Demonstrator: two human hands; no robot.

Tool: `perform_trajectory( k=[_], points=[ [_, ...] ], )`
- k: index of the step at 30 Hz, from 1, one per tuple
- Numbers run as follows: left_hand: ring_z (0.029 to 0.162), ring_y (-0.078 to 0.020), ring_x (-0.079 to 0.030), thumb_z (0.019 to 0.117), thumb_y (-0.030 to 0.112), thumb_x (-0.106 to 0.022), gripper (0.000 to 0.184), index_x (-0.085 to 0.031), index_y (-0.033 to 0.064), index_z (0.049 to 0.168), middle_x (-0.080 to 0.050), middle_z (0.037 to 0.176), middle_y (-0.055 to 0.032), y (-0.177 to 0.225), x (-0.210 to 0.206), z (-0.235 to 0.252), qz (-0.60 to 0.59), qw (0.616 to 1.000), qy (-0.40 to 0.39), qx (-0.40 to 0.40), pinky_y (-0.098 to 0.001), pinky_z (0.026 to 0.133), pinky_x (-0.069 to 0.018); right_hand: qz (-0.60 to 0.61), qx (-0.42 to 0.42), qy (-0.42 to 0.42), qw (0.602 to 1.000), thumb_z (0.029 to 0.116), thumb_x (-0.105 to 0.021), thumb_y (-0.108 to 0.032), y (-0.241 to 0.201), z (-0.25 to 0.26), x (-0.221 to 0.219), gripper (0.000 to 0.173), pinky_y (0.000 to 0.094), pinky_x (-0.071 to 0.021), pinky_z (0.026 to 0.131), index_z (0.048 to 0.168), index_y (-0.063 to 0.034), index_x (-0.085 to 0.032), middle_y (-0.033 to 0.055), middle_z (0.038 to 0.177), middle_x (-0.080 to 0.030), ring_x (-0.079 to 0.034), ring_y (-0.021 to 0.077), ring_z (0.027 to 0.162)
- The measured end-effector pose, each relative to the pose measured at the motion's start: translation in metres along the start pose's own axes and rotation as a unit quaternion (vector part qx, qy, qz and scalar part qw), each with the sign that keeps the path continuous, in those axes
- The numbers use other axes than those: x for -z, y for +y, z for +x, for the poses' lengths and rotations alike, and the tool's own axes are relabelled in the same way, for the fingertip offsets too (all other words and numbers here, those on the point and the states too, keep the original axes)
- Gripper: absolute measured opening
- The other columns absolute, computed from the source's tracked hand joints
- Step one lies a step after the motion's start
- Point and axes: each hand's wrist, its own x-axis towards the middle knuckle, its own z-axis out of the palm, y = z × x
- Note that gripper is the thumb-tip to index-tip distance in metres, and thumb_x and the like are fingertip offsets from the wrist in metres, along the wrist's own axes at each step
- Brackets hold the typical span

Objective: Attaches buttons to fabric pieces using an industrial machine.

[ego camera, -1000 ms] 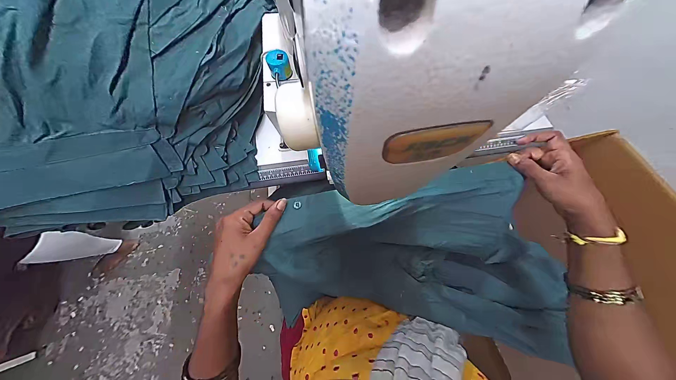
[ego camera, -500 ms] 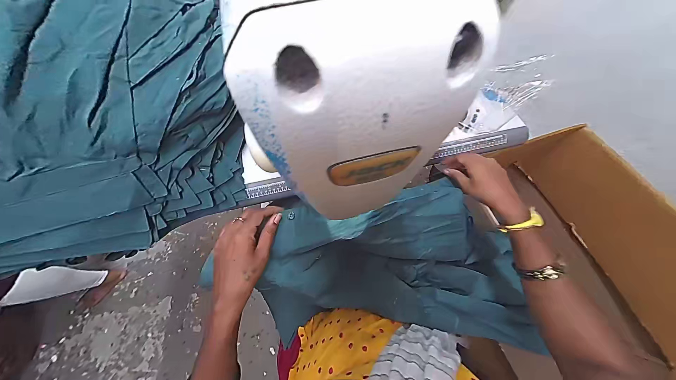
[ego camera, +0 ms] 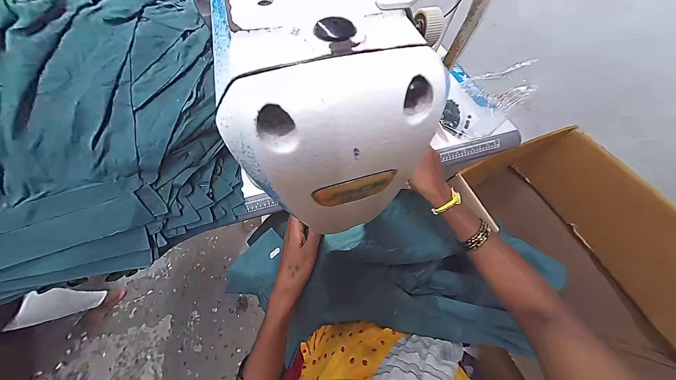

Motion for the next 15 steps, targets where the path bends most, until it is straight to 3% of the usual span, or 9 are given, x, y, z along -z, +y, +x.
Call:
perform_trajectory(
  k=[4, 6, 8, 9, 10, 11, 12, 13, 15],
  points=[
    [0.097, -0.0041, -0.062, 0.1002, 0.026, -0.051, 0.052, -0.044, -0.0065, 0.140, -0.060, 0.115, -0.0088, -0.002, -0.003, 0.004, -0.035, 0.999, 0.017, -0.006, -0.0202, 0.087, -0.0514, 0.080, -0.069, 0.033, 0.994, 0.0966, -0.067, -0.006, -0.003, 0.001, 0.014, 0.013, 0.0503, -0.0556, 0.078, 0.107, 0.0014, -0.070, 0.0187, 0.097, -0.070, -0.069, 0.0321, 0.086],
    [0.101, -0.0053, -0.061, 0.0995, 0.026, -0.053, 0.050, -0.046, -0.0074, 0.136, -0.061, 0.117, -0.0114, -0.005, -0.003, 0.007, -0.041, 0.999, 0.023, -0.010, -0.0217, 0.088, -0.0512, 0.145, -0.126, 0.007, 0.981, 0.0951, -0.067, -0.005, -0.010, 0.006, 0.022, 0.016, 0.0433, -0.0555, 0.076, 0.109, 0.0006, -0.070, 0.0144, 0.093, -0.071, -0.068, 0.0230, 0.080],
    [0.097, -0.0026, -0.060, 0.0986, 0.026, -0.054, 0.043, -0.052, -0.0059, 0.127, -0.062, 0.108, -0.0078, -0.005, -0.003, 0.008, -0.020, 0.999, 0.030, -0.018, -0.0203, 0.086, -0.0503, 0.179, -0.130, -0.030, 0.975, 0.0938, -0.069, -0.005, -0.022, 0.006, 0.033, 0.017, 0.0355, -0.0554, 0.070, 0.110, -0.0019, -0.069, 0.0100, 0.090, -0.069, -0.065, 0.0157, 0.076],
    [0.091, -0.0022, -0.060, 0.0982, 0.027, -0.055, 0.037, -0.058, -0.0051, 0.117, -0.063, 0.099, -0.0058, -0.003, -0.002, 0.006, 0.013, 0.998, 0.039, -0.038, -0.0205, 0.082, -0.0494, 0.166, -0.103, -0.028, 0.980, 0.0934, -0.070, -0.006, -0.030, 0.006, 0.037, 0.015, 0.0341, -0.0545, 0.068, 0.107, -0.0016, -0.069, 0.0094, 0.089, -0.068, -0.064, 0.0152, 0.074],
    [0.079, -0.0012, -0.060, 0.0967, 0.027, -0.057, 0.029, -0.064, -0.0016, 0.099, -0.063, 0.085, -0.0024, 0.000, 0.000, 0.000, 0.062, 0.993, 0.059, -0.080, -0.0204, 0.073, -0.0487, 0.136, -0.055, -0.008, 0.989, 0.0928, -0.070, -0.007, -0.040, 0.007, 0.039, 0.012, 0.0356, -0.0531, 0.065, 0.102, 0.0005, -0.070, 0.0110, 0.087, -0.068, -0.063, 0.0179, 0.072],
    [0.065, -0.0028, -0.057, 0.0956, 0.026, -0.059, 0.029, -0.065, 0.0016, 0.082, -0.060, 0.069, -0.0015, 0.004, 0.002, -0.010, 0.107, 0.981, 0.068, -0.147, -0.0214, 0.061, -0.0459, 0.091, 0.008, 0.022, 0.996, 0.0921, -0.071, -0.009, -0.049, 0.005, 0.040, 0.011, 0.0382, -0.0556, 0.065, 0.095, 0.0016, -0.071, 0.0130, 0.085, -0.069, -0.067, 0.0221, 0.073],
    [0.055, -0.0063, -0.054, 0.0956, 0.025, -0.061, 0.032, -0.062, 0.0031, 0.073, -0.056, 0.060, -0.0029, 0.010, 0.005, -0.022, 0.122, 0.966, 0.047, -0.224, -0.0233, 0.052, -0.0439, 0.055, 0.074, 0.055, 0.994, 0.0922, -0.070, -0.012, -0.058, 0.003, 0.039, 0.014, 0.0397, -0.0572, 0.063, 0.089, 0.0013, -0.070, 0.0139, 0.082, -0.070, -0.069, 0.0250, 0.073],
    [0.051, -0.0065, -0.051, 0.0979, 0.027, -0.061, 0.035, -0.058, 0.0061, 0.070, -0.051, 0.056, -0.0021, 0.015, 0.009, -0.035, 0.113, 0.953, 0.000, -0.282, -0.0217, 0.048, -0.0411, 0.035, 0.143, 0.094, 0.985, 0.0922, -0.068, -0.016, -0.067, -0.002, 0.034, 0.019, 0.0382, -0.0552, 0.056, 0.082, -0.0001, -0.068, 0.0134, 0.075, -0.068, -0.069, 0.0253, 0.067],
    [0.049, -0.0044, -0.044, 0.1009, 0.030, -0.060, 0.036, -0.053, 0.0101, 0.072, -0.046, 0.056, 0.0006, 0.019, 0.012, -0.051, 0.083, 0.939, -0.072, -0.327, -0.0181, 0.046, -0.0353, 0.047, 0.265, 0.102, 0.958, 0.0989, -0.060, -0.018, -0.086, -0.016, 0.022, 0.021, 0.0316, -0.0537, 0.061, 0.082, -0.0069, -0.066, 0.0075, 0.072, -0.067, -0.066, 0.0197, 0.068]
  ],
)
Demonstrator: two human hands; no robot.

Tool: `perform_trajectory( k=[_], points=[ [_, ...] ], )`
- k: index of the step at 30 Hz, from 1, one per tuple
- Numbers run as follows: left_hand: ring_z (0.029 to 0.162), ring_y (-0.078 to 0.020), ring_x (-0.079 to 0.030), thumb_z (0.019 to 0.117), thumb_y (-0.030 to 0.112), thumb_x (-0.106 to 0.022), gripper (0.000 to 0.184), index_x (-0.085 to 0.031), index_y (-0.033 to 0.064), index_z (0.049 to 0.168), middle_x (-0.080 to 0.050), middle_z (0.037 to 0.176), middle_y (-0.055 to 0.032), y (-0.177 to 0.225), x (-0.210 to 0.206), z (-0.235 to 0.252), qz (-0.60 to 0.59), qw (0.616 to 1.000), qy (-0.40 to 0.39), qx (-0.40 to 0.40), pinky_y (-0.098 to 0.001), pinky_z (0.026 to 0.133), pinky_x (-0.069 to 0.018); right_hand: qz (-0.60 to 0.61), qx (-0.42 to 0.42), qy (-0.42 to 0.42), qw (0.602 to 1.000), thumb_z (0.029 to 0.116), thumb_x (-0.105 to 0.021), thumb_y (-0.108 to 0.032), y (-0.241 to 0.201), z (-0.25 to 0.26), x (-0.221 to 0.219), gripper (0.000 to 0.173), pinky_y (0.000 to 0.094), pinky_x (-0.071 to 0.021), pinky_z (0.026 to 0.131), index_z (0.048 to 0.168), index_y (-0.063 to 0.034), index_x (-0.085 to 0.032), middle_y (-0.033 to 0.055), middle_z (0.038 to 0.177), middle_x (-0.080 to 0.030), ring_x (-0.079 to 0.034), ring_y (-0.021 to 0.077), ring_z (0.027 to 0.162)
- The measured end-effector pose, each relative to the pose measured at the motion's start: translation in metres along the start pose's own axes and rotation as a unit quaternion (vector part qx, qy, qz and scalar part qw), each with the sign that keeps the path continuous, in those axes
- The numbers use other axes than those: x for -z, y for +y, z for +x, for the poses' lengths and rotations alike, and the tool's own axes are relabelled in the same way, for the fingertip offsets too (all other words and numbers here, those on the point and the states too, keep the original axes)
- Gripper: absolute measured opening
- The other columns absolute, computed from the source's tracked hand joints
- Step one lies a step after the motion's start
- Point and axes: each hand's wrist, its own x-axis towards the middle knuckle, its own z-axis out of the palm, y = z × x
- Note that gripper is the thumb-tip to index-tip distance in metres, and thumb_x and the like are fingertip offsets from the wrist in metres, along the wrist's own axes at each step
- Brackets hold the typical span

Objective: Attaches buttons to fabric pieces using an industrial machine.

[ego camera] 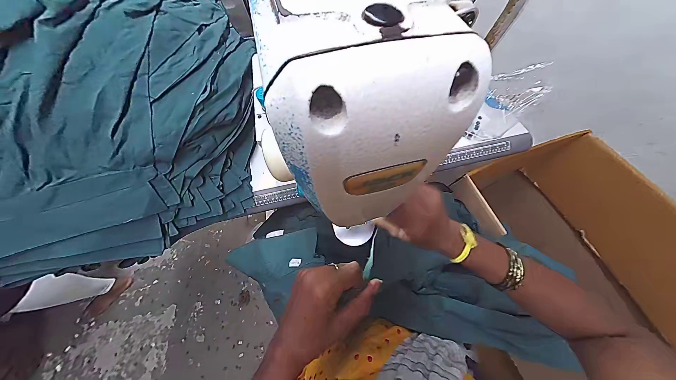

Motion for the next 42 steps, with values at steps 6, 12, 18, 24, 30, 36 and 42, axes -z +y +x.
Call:
perform_trajectory(
  k=[6, 12, 18, 24, 30, 36, 42],
  points=[
    [0.068, 0.0038, -0.062, 0.1012, 0.036, -0.062, 0.028, -0.072, 0.0090, 0.098, -0.071, 0.078, 0.0008, -0.003, 0.004, -0.007, -0.001, 0.999, 0.028, 0.028, -0.0113, 0.062, -0.0486, 0.166, -0.048, -0.098, 0.980, 0.0922, -0.065, -0.017, -0.015, 0.008, -0.009, 0.019, 0.0276, -0.0518, 0.069, 0.079, -0.0057, -0.072, 0.0063, 0.074, -0.069, -0.067, 0.0165, 0.076],
    [0.088, 0.0100, -0.066, 0.0983, 0.032, -0.067, 0.026, -0.075, 0.0083, 0.095, -0.074, 0.093, 0.0083, -0.039, 0.064, -0.030, 0.029, 0.982, 0.141, 0.119, -0.0112, 0.082, -0.0545, 0.337, -0.216, -0.199, 0.895, 0.0977, -0.067, -0.030, -0.014, -0.007, 0.004, 0.028, 0.0360, -0.0482, 0.085, 0.099, -0.0025, -0.065, 0.0048, 0.084, -0.068, -0.064, 0.0097, 0.081],
    [0.074, 0.0123, -0.061, 0.0945, 0.033, -0.067, 0.031, -0.073, 0.0023, 0.094, -0.072, 0.085, 0.0047, -0.076, 0.076, -0.048, 0.089, 0.954, 0.165, 0.233, -0.0083, 0.070, -0.0504, 0.252, -0.393, -0.199, 0.862, 0.0853, -0.080, -0.033, -0.014, 0.018, -0.013, 0.034, 0.0370, -0.0468, 0.066, 0.091, -0.0029, -0.066, 0.0045, 0.074, -0.062, -0.059, 0.0143, 0.072],
    [0.071, 0.0111, -0.061, 0.0954, 0.032, -0.066, 0.029, -0.073, 0.0044, 0.097, -0.071, 0.082, 0.0058, -0.082, 0.061, -0.035, 0.077, 0.948, 0.164, 0.262, -0.0097, 0.066, -0.0497, 0.320, -0.410, -0.222, 0.825, 0.0921, -0.075, -0.023, 0.002, 0.010, -0.002, 0.024, 0.0281, -0.0496, 0.068, 0.103, -0.0054, -0.062, -0.0010, 0.076, -0.061, -0.058, 0.0053, 0.070],
    [0.080, 0.0101, -0.063, 0.0958, 0.034, -0.065, 0.030, -0.076, 0.0063, 0.095, -0.073, 0.089, 0.0025, -0.070, 0.060, -0.010, 0.109, 0.966, 0.140, 0.189, -0.0106, 0.074, -0.0496, 0.211, -0.375, -0.217, 0.876, 0.0957, -0.070, -0.026, 0.020, -0.012, 0.011, 0.021, 0.0397, -0.0452, 0.076, 0.105, -0.0093, -0.060, -0.0030, 0.073, -0.059, -0.058, 0.0091, 0.072],
    [0.080, -0.0297, -0.070, 0.0984, 0.038, -0.058, 0.039, -0.075, 0.0027, 0.096, -0.072, 0.086, -0.0145, -0.080, 0.037, -0.015, 0.236, 0.952, 0.101, 0.168, -0.0516, 0.073, -0.0524, 0.000, -0.346, -0.232, 0.909, 0.0966, -0.070, -0.021, 0.064, -0.043, 0.009, 0.020, 0.0616, -0.0460, 0.085, 0.097, -0.0009, -0.071, 0.0164, 0.079, -0.069, -0.068, 0.0362, 0.080],
    [0.123, -0.0094, -0.057, 0.1063, 0.034, -0.042, 0.050, -0.055, -0.0039, 0.136, -0.062, 0.131, -0.0138, -0.056, 0.005, 0.008, 0.012, 0.977, 0.050, 0.208, -0.0278, 0.107, -0.0449, -0.087, -0.280, -0.122, 0.948, 0.0987, -0.065, -0.010, 0.083, -0.036, -0.013, 0.016, 0.0519, -0.0572, 0.074, 0.106, 0.0003, -0.074, 0.0214, 0.100, -0.068, -0.068, 0.0394, 0.093]
  ],
)
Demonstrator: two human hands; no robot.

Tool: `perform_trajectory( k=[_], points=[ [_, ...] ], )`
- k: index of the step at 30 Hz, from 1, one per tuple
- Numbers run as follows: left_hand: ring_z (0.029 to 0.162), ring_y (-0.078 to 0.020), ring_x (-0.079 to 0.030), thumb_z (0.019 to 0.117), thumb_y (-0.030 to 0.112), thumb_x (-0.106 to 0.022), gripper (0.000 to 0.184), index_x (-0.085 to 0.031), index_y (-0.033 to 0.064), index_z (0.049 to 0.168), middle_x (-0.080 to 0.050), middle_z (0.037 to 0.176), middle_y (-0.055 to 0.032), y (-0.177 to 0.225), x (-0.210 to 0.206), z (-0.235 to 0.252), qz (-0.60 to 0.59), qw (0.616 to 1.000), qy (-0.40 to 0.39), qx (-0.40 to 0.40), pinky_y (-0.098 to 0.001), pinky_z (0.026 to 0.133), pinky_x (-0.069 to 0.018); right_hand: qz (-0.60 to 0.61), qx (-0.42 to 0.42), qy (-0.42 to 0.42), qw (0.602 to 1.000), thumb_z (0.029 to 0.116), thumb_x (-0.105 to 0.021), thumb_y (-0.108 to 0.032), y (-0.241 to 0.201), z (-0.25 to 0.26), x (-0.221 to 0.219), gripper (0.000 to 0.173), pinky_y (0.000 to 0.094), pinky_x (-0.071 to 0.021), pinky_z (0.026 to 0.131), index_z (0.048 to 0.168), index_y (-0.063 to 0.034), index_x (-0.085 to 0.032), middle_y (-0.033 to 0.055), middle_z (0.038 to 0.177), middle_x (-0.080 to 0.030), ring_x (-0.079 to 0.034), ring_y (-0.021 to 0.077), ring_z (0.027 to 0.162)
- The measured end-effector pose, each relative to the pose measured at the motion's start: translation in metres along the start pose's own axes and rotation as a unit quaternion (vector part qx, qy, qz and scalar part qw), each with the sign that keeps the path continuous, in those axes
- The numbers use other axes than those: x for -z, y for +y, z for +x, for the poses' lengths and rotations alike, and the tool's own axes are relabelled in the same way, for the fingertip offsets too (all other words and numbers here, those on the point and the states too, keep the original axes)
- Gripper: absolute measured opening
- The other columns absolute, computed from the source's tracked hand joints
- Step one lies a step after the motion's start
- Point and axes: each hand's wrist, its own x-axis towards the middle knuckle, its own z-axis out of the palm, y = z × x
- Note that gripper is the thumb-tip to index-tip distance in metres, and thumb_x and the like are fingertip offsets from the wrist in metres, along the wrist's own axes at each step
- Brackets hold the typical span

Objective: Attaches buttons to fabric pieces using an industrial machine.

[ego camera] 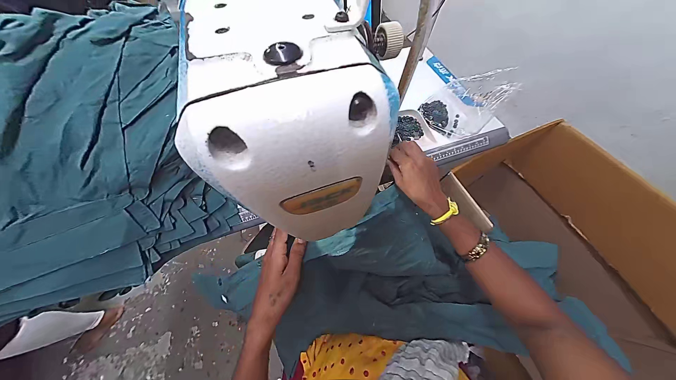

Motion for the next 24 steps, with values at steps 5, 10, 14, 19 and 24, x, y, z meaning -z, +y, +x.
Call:
perform_trajectory(
  k=[5, 10, 14, 19, 24],
  points=[
    [0.102, -0.0078, -0.061, 0.1032, 0.022, -0.046, 0.045, -0.050, -0.0102, 0.135, -0.063, 0.115, -0.0154, 0.028, -0.021, 0.009, -0.047, 0.991, 0.039, 0.120, -0.0255, 0.092, -0.0491, -0.040, 0.026, -0.001, 0.999, 0.0933, -0.065, 0.002, -0.003, 0.010, -0.016, 0.016, 0.0500, -0.0566, 0.067, 0.107, 0.0029, -0.073, 0.0235, 0.103, -0.065, -0.067, 0.0415, 0.093],
    [0.092, 0.0008, -0.059, 0.1024, 0.018, -0.047, 0.042, -0.048, -0.0114, 0.133, -0.062, 0.105, -0.0087, 0.025, -0.027, 0.008, -0.096, 0.986, 0.061, 0.125, -0.0172, 0.084, -0.0489, 0.026, 0.033, 0.053, 0.998, 0.0965, -0.066, -0.009, 0.005, 0.003, -0.013, 0.014, 0.0506, -0.0579, 0.071, 0.099, 0.0033, -0.072, 0.0226, 0.099, -0.068, -0.070, 0.0396, 0.091],
    [0.090, 0.0003, -0.061, 0.0997, 0.020, -0.053, 0.049, -0.043, -0.0101, 0.137, -0.062, 0.108, -0.0065, 0.018, -0.027, 0.012, -0.144, 0.981, 0.063, 0.117, -0.0178, 0.083, -0.0515, 0.138, -0.080, 0.034, 0.987, 0.0955, -0.067, -0.005, -0.007, 0.000, 0.010, 0.014, 0.0512, -0.0567, 0.077, 0.106, 0.0036, -0.071, 0.0205, 0.096, -0.071, -0.071, 0.0325, 0.083],
    [0.087, -0.0008, -0.061, 0.0988, 0.027, -0.054, 0.040, -0.056, -0.0070, 0.120, -0.064, 0.097, -0.0041, 0.009, -0.027, 0.017, -0.082, 0.991, 0.067, 0.081, -0.0202, 0.080, -0.0513, 0.204, -0.078, -0.020, 0.976, 0.0935, -0.069, -0.005, -0.029, 0.003, 0.033, 0.014, 0.0375, -0.0552, 0.074, 0.106, 0.0000, -0.072, 0.0119, 0.094, -0.070, -0.066, 0.0176, 0.078],
    [0.052, -0.0037, -0.049, 0.1031, 0.031, -0.057, 0.036, -0.055, 0.0086, 0.075, -0.049, 0.057, -0.0008, 0.037, -0.006, -0.019, 0.001, 0.978, -0.018, -0.209, -0.0168, 0.049, -0.0406, 0.083, 0.245, 0.124, 0.958, 0.0981, -0.062, -0.019, -0.077, -0.015, 0.025, 0.021, 0.0348, -0.0563, 0.064, 0.083, -0.0059, -0.070, 0.0098, 0.077, -0.070, -0.070, 0.0224, 0.074]
  ],
)
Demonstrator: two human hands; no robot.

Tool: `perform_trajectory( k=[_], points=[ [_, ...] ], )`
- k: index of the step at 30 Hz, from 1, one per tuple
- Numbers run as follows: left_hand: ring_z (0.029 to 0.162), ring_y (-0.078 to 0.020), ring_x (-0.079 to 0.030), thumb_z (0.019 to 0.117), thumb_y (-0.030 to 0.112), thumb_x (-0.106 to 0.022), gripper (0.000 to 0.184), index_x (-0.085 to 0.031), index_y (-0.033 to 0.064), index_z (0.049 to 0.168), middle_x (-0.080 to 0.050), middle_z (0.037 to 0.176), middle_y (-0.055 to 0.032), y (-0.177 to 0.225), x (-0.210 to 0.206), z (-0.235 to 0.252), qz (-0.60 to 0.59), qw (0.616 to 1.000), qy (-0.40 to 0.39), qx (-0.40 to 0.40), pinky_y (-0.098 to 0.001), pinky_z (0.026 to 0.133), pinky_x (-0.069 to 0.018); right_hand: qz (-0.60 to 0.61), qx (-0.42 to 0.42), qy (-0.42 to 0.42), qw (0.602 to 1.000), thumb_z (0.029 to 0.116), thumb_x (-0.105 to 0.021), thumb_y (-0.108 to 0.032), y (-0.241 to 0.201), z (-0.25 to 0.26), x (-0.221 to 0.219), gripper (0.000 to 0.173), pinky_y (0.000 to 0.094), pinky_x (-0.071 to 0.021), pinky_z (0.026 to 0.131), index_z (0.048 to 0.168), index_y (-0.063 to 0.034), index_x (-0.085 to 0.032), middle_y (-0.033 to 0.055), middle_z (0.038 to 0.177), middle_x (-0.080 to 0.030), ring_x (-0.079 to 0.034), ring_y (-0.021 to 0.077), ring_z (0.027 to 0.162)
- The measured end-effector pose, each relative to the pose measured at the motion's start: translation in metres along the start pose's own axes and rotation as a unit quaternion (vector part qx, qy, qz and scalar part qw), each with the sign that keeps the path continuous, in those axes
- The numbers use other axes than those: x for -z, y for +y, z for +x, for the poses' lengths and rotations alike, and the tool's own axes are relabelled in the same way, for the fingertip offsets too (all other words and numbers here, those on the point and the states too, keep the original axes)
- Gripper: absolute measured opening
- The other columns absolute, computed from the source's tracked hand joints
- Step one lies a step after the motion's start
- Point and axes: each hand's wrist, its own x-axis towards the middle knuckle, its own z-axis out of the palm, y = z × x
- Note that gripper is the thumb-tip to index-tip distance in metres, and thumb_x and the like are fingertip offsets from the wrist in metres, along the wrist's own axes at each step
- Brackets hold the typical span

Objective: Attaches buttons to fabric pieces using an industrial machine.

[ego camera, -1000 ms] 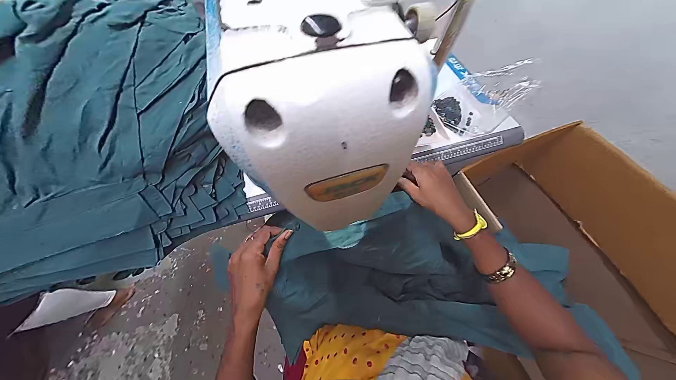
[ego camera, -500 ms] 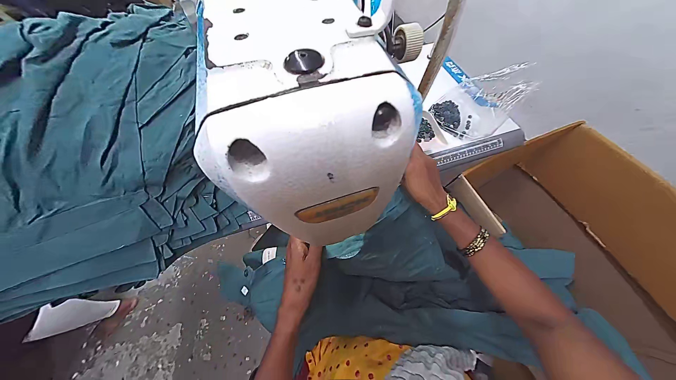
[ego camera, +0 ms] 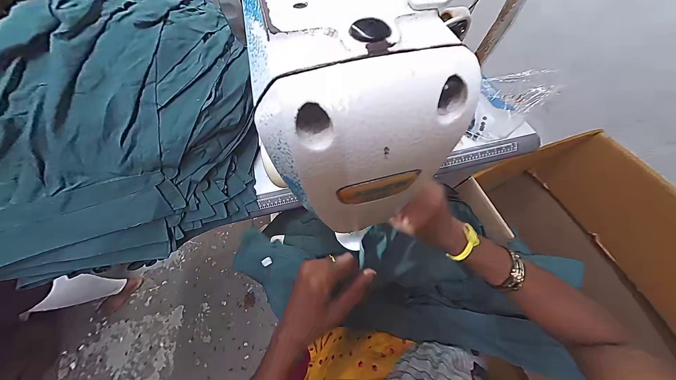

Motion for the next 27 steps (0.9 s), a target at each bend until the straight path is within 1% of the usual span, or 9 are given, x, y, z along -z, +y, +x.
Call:
perform_trajectory(
  k=[2, 5, 7, 10, 14, 19, 21, 24, 27],
  points=[
    [0.051, -0.0031, -0.046, 0.1036, 0.035, -0.057, 0.036, -0.055, 0.0097, 0.078, -0.048, 0.058, 0.0000, 0.006, 0.001, -0.004, -0.027, 0.999, -0.031, -0.021, -0.0163, 0.048, -0.0367, 0.003, 0.110, -0.021, 0.994, 0.1011, -0.055, -0.013, -0.015, 0.004, -0.008, 0.024, 0.0325, -0.0481, 0.064, 0.079, -0.0090, -0.065, 0.0066, 0.070, -0.066, -0.065, 0.0216, 0.072],
    [0.058, 0.0011, -0.054, 0.1031, 0.036, -0.058, 0.033, -0.068, 0.0073, 0.090, -0.062, 0.066, -0.0008, 0.001, 0.005, -0.005, -0.020, 1.000, 0.000, -0.007, -0.0127, 0.055, -0.0434, 0.008, 0.088, -0.025, 0.996, 0.0901, -0.065, -0.012, -0.018, 0.011, -0.012, 0.021, 0.0311, -0.0512, 0.065, 0.069, -0.0107, -0.068, 0.0056, 0.068, -0.069, -0.069, 0.0207, 0.074],
    [0.068, 0.0056, -0.060, 0.1035, 0.033, -0.059, 0.029, -0.071, 0.0072, 0.098, -0.070, 0.077, 0.0005, 0.006, 0.011, -0.010, -0.043, 0.999, 0.016, 0.004, -0.0091, 0.064, -0.0478, 0.153, 0.009, -0.059, 0.986, 0.0978, -0.061, -0.019, -0.023, 0.001, -0.011, 0.023, 0.0267, -0.0518, 0.072, 0.080, -0.0065, -0.069, 0.0068, 0.075, -0.069, -0.067, 0.0173, 0.077],
    [0.085, 0.0104, -0.065, 0.1029, 0.036, -0.060, 0.027, -0.074, 0.0128, 0.099, -0.075, 0.090, 0.0081, 0.003, 0.033, -0.019, -0.061, 0.996, 0.050, 0.046, -0.0094, 0.078, -0.0534, 0.413, -0.088, -0.172, 0.890, 0.1059, -0.055, -0.037, -0.035, -0.009, 0.002, 0.031, 0.0236, -0.0500, 0.091, 0.105, -0.0061, -0.058, 0.0038, 0.092, -0.068, -0.064, 0.0085, 0.095],
    [0.081, 0.0120, -0.063, 0.0987, 0.034, -0.063, 0.027, -0.074, 0.0102, 0.093, -0.071, 0.087, 0.0124, -0.040, 0.086, -0.031, 0.015, 0.979, 0.110, 0.174, -0.0099, 0.075, -0.0532, 0.312, -0.234, -0.157, 0.907, 0.0957, -0.069, -0.029, -0.014, -0.009, -0.001, 0.028, 0.0348, -0.0477, 0.088, 0.102, -0.0023, -0.064, 0.0022, 0.085, -0.069, -0.064, 0.0078, 0.086],
    [0.074, 0.0107, -0.061, 0.0952, 0.036, -0.063, 0.032, -0.074, 0.0069, 0.094, -0.071, 0.084, 0.0079, -0.083, 0.097, -0.059, 0.062, 0.951, 0.096, 0.288, -0.0115, 0.070, -0.0506, 0.286, -0.380, -0.181, 0.861, 0.0833, -0.080, -0.029, -0.025, 0.014, -0.011, 0.035, 0.0276, -0.0471, 0.072, 0.097, -0.0017, -0.065, 0.0013, 0.081, -0.063, -0.057, 0.0058, 0.077],
    [0.071, 0.0102, -0.062, 0.0957, 0.034, -0.062, 0.028, -0.074, 0.0075, 0.094, -0.070, 0.082, 0.0091, -0.086, 0.090, -0.064, 0.039, 0.948, 0.096, 0.301, -0.0105, 0.067, -0.0508, 0.284, -0.390, -0.183, 0.857, 0.0828, -0.082, -0.028, -0.028, 0.018, -0.011, 0.034, 0.0311, -0.0471, 0.073, 0.096, -0.0018, -0.065, 0.0023, 0.080, -0.063, -0.057, 0.0082, 0.077],
    [0.071, 0.0104, -0.061, 0.0961, 0.034, -0.062, 0.029, -0.074, 0.0067, 0.095, -0.070, 0.082, 0.0080, -0.085, 0.083, -0.059, 0.047, 0.946, 0.100, 0.306, -0.0110, 0.067, -0.0496, 0.330, -0.363, -0.181, 0.853, 0.0853, -0.080, -0.024, -0.018, 0.010, -0.008, 0.029, 0.0191, -0.0472, 0.074, 0.098, -0.0041, -0.063, -0.0035, 0.080, -0.062, -0.057, -0.0013, 0.077],
    [0.072, 0.0107, -0.061, 0.0969, 0.033, -0.062, 0.029, -0.074, 0.0077, 0.096, -0.070, 0.083, 0.0084, -0.073, 0.083, -0.045, 0.055, 0.950, 0.104, 0.289, -0.0111, 0.068, -0.0505, 0.323, -0.369, -0.183, 0.852, 0.0923, -0.074, -0.023, -0.001, -0.005, 0.004, 0.028, 0.0272, -0.0514, 0.077, 0.106, -0.0005, -0.065, 0.0005, 0.082, -0.066, -0.061, 0.0031, 0.078]
  ],
)
